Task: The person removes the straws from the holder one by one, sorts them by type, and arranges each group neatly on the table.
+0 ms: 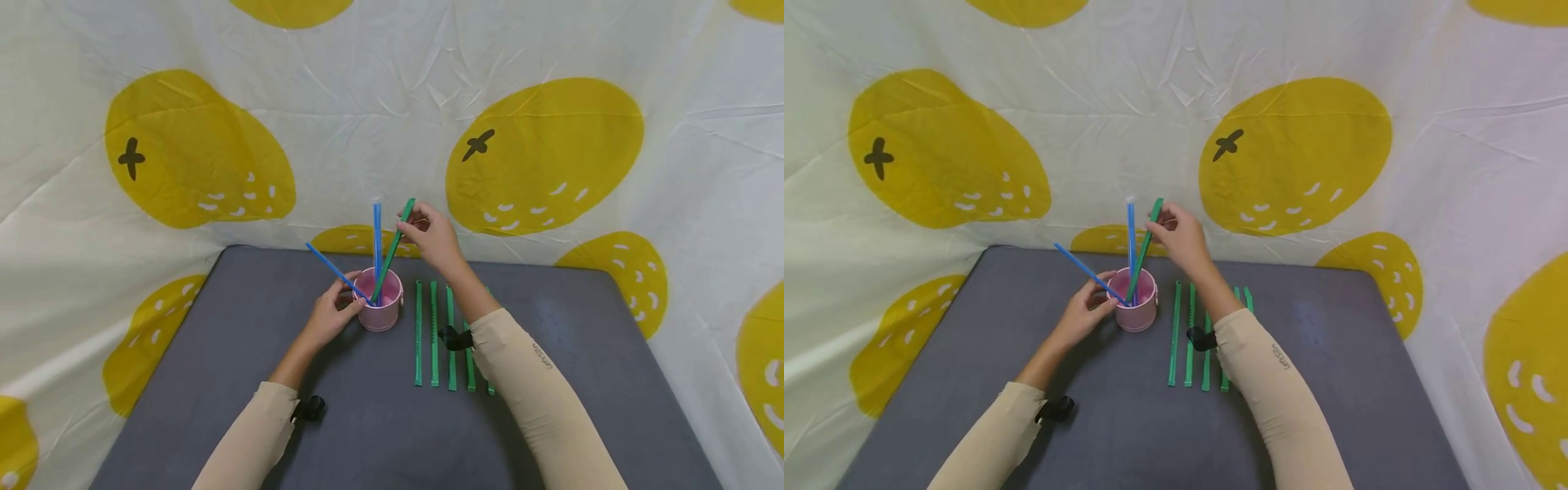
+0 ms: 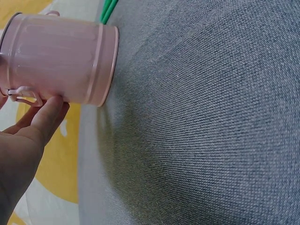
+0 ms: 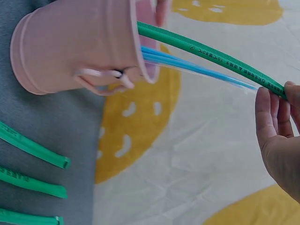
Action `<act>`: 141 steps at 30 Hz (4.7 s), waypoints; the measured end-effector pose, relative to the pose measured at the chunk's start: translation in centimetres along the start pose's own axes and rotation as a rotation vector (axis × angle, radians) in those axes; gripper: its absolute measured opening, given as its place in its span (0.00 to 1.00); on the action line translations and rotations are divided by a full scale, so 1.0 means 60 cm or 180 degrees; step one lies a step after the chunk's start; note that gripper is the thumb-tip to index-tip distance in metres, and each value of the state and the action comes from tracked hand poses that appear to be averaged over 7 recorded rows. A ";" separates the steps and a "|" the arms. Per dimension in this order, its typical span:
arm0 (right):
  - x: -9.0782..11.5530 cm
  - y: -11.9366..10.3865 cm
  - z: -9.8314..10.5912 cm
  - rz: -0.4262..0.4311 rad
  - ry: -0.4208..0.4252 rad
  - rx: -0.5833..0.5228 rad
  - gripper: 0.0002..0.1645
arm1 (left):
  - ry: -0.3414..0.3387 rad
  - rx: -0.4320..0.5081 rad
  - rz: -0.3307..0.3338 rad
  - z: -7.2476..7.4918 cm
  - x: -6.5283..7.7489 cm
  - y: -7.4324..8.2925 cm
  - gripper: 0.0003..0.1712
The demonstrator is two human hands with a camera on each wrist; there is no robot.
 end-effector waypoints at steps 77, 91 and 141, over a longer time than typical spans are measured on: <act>0.158 0.243 0.309 -0.1451 -0.0143 0.1133 0.30 | 0.0110 -0.0157 -0.0017 0.002 -0.013 -0.066 0.33; 0.192 0.293 0.287 -0.1561 -0.0482 0.1139 0.26 | 0.0082 -0.0149 -0.0127 0.001 -0.010 -0.073 0.33; 0.197 0.262 0.249 -0.0989 -0.0079 0.2199 0.20 | 0.0098 -0.0058 -0.0154 -0.001 -0.006 -0.074 0.35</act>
Point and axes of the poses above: each hand's wrist, its own x-axis away from the middle knuckle, its own z-axis out of the back of the hand, y = z × x, the point moved 1 cm from there along -x, towards the middle knuckle, and after that the axes turned 7 degrees about x, right-handed, at the moved point
